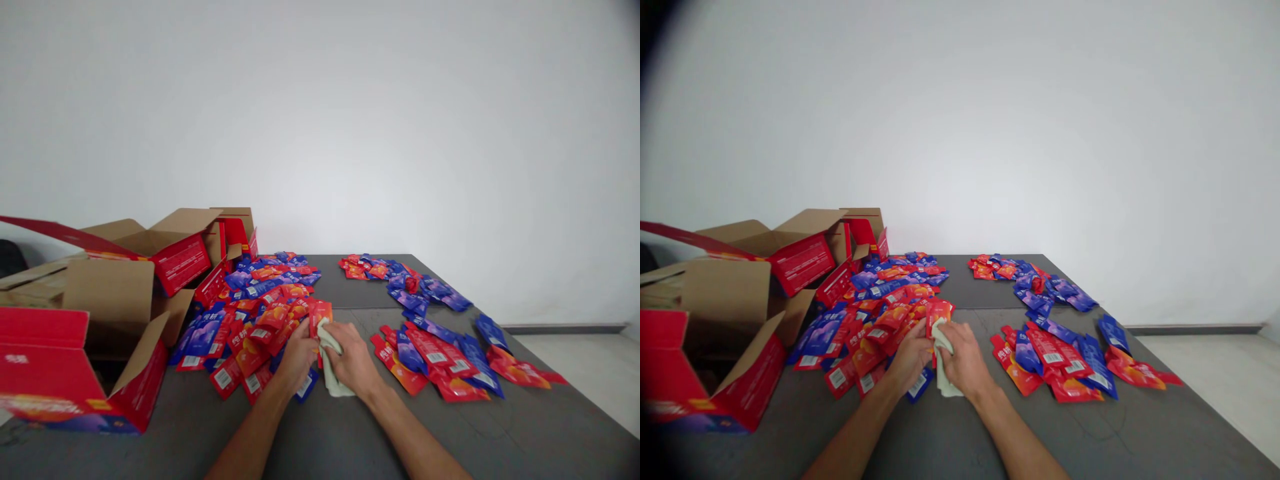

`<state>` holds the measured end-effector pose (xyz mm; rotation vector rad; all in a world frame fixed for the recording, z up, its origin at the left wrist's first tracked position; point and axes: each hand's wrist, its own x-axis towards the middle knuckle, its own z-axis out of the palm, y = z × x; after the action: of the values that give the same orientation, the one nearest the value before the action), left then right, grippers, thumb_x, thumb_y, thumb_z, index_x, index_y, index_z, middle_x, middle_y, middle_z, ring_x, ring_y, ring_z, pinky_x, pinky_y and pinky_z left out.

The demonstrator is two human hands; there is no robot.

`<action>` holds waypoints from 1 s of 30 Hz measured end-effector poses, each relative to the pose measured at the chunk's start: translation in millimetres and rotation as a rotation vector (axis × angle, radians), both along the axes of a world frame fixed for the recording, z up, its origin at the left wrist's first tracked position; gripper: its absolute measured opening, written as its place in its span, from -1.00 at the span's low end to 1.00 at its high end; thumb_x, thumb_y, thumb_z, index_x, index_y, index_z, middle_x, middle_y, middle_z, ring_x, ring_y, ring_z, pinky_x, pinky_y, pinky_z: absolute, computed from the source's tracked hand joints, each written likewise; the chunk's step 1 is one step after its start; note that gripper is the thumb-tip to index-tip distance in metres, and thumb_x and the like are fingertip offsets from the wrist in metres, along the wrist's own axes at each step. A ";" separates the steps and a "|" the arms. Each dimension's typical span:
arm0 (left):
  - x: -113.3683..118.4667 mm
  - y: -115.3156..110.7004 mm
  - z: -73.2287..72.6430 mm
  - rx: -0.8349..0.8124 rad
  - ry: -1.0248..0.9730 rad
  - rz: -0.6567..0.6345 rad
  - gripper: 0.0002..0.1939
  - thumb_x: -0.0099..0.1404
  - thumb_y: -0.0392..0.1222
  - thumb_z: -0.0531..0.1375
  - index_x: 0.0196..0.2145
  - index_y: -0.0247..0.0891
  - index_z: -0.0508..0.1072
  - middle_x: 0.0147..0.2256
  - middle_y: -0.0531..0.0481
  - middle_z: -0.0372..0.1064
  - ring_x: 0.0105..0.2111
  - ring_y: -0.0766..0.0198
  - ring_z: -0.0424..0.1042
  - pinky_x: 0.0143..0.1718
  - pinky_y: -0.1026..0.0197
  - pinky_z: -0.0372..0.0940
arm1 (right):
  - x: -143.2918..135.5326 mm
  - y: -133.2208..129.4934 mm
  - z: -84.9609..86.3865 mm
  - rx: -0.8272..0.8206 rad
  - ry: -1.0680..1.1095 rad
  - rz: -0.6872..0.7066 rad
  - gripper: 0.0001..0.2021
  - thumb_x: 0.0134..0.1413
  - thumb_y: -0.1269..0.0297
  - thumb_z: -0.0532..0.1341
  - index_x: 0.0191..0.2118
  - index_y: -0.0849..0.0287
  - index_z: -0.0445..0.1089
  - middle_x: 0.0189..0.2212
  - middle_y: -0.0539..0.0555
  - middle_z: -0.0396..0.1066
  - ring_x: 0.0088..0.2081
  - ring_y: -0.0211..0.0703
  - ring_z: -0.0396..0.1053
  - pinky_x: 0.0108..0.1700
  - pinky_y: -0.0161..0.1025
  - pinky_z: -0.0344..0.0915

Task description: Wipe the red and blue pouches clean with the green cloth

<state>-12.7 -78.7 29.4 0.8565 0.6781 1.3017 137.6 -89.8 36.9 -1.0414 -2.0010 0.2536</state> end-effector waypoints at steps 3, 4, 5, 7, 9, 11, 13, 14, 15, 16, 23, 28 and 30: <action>-2.6 -1.4 2.4 -0.012 -0.016 -0.040 -0.40 -0.13 -0.44 0.25 -0.05 -0.21 0.41 -0.30 0.03 0.45 -0.48 0.37 0.35 -0.51 0.37 0.16 | -4.4 -2.1 0.1 0.026 -0.046 0.045 -0.62 0.20 0.42 0.15 0.12 0.06 0.38 0.08 0.17 0.42 0.08 0.01 0.34 0.16 0.02 0.19; -3.5 -1.2 2.0 -0.010 -0.004 -0.055 -0.37 -0.12 -0.44 0.26 -0.02 -0.21 0.41 -0.29 0.03 0.45 -0.49 0.39 0.34 -0.52 0.38 0.16 | -4.5 -1.7 -0.1 0.029 -0.060 0.049 -0.62 0.21 0.43 0.14 0.13 0.05 0.38 0.08 0.16 0.42 0.07 0.00 0.34 0.14 -0.02 0.21; -4.4 -1.0 1.3 -0.003 0.010 -0.075 -0.35 -0.11 -0.43 0.26 0.01 -0.20 0.40 -0.27 0.01 0.46 -0.51 0.41 0.32 -0.52 0.38 0.14 | -4.2 -0.8 -0.5 0.029 -0.074 0.046 -0.62 0.23 0.44 0.12 0.13 0.05 0.38 0.08 0.16 0.42 0.06 -0.01 0.35 0.10 -0.05 0.23; -5.4 -1.1 -0.2 0.017 0.046 -0.125 -0.34 -0.07 -0.42 0.25 0.05 -0.19 0.40 -0.23 -0.02 0.46 -0.54 0.45 0.29 -0.55 0.39 0.10 | -1.9 1.9 -2.1 0.029 -0.083 0.004 -0.62 0.26 0.44 0.09 0.13 0.05 0.38 0.08 0.15 0.42 0.03 -0.04 0.35 0.04 -0.10 0.24; -5.1 -2.2 -1.5 0.044 0.082 -0.175 -0.33 -0.05 -0.42 0.23 0.08 -0.19 0.40 -0.21 -0.04 0.47 -0.52 0.43 0.31 -0.55 0.38 0.08 | 1.4 5.1 -4.7 0.035 -0.076 -0.073 -0.62 0.28 0.43 0.07 0.15 0.06 0.36 0.10 0.14 0.41 0.02 -0.04 0.33 0.02 -0.11 0.23; -3.4 -3.9 -2.5 0.071 0.104 -0.210 -0.31 -0.05 -0.44 0.21 0.10 -0.19 0.40 -0.21 -0.06 0.48 -0.46 0.38 0.37 -0.52 0.38 0.12 | 4.5 7.8 -7.3 0.048 -0.073 -0.155 -0.61 0.29 0.42 0.06 0.18 0.06 0.35 0.14 0.13 0.39 0.00 -0.03 0.30 0.01 -0.10 0.21; -1.3 -5.3 -3.0 0.099 0.104 -0.230 -0.30 -0.05 -0.46 0.18 0.11 -0.20 0.39 -0.21 -0.08 0.49 -0.41 0.32 0.41 -0.48 0.36 0.17 | 5.8 9.1 -8.8 0.048 -0.103 -0.214 -0.56 0.28 0.46 0.04 0.21 0.04 0.33 0.19 0.10 0.35 -0.02 -0.03 0.27 0.00 -0.09 0.19; -0.5 -5.7 -3.1 0.113 0.101 -0.235 -0.29 -0.06 -0.47 0.16 0.11 -0.21 0.39 -0.22 -0.08 0.49 -0.38 0.30 0.43 -0.46 0.35 0.18 | 5.6 8.9 -8.8 0.047 -0.127 -0.229 -0.53 0.26 0.48 0.02 0.22 0.03 0.32 0.21 0.08 0.33 -0.03 -0.02 0.25 -0.01 -0.08 0.19; -0.1 -5.7 -2.9 0.124 0.098 -0.238 -0.28 -0.07 -0.48 0.15 0.11 -0.21 0.39 -0.21 -0.09 0.50 -0.37 0.28 0.44 -0.45 0.35 0.19 | 4.8 8.2 -8.2 0.045 -0.156 -0.231 -0.51 0.25 0.51 0.02 0.23 0.02 0.31 0.22 0.07 0.32 -0.04 -0.02 0.24 -0.02 -0.08 0.18; -0.3 -5.4 -2.6 0.133 0.099 -0.236 -0.28 -0.07 -0.49 0.14 0.11 -0.21 0.39 -0.21 -0.09 0.50 -0.36 0.27 0.45 -0.45 0.34 0.20 | 3.4 6.9 -7.0 0.045 -0.186 -0.219 -0.48 0.23 0.52 0.02 0.23 0.00 0.31 0.22 0.06 0.32 -0.05 -0.01 0.23 -0.04 -0.07 0.18; -10.4 1.3 -2.2 0.085 0.087 -0.116 -0.29 -0.04 -0.47 0.19 0.12 -0.20 0.37 -0.26 -0.02 0.51 -0.52 0.40 0.35 -0.55 0.38 0.10 | -14.7 -10.0 4.3 0.081 -0.308 -0.002 -0.38 0.09 0.60 0.09 0.22 -0.13 0.31 0.20 0.00 0.34 -0.10 0.02 0.21 -0.14 -0.07 0.18; -13.0 1.3 -3.3 0.080 0.111 -0.125 -0.29 -0.04 -0.48 0.19 0.12 -0.21 0.38 -0.39 0.04 0.48 -0.57 0.41 0.32 -0.54 0.37 0.14 | -14.4 -10.4 3.0 0.076 -0.284 -0.043 -0.38 0.10 0.62 0.08 0.19 -0.12 0.34 0.20 0.00 0.34 -0.10 0.02 0.21 -0.14 -0.06 0.19; -12.1 0.4 -3.1 0.109 0.159 -0.177 -0.31 -0.06 -0.49 0.16 0.09 -0.23 0.41 -0.34 -0.01 0.51 -0.46 0.31 0.41 -0.45 0.31 0.24 | -8.3 -5.4 0.5 0.057 -0.260 -0.119 -0.41 0.12 0.59 0.07 0.20 -0.09 0.35 0.21 0.00 0.33 -0.07 0.03 0.20 -0.11 -0.05 0.20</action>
<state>-24.8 -78.4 26.3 1.0933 0.6437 1.1270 129.2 -95.3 37.4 -1.2016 -2.1522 -0.0030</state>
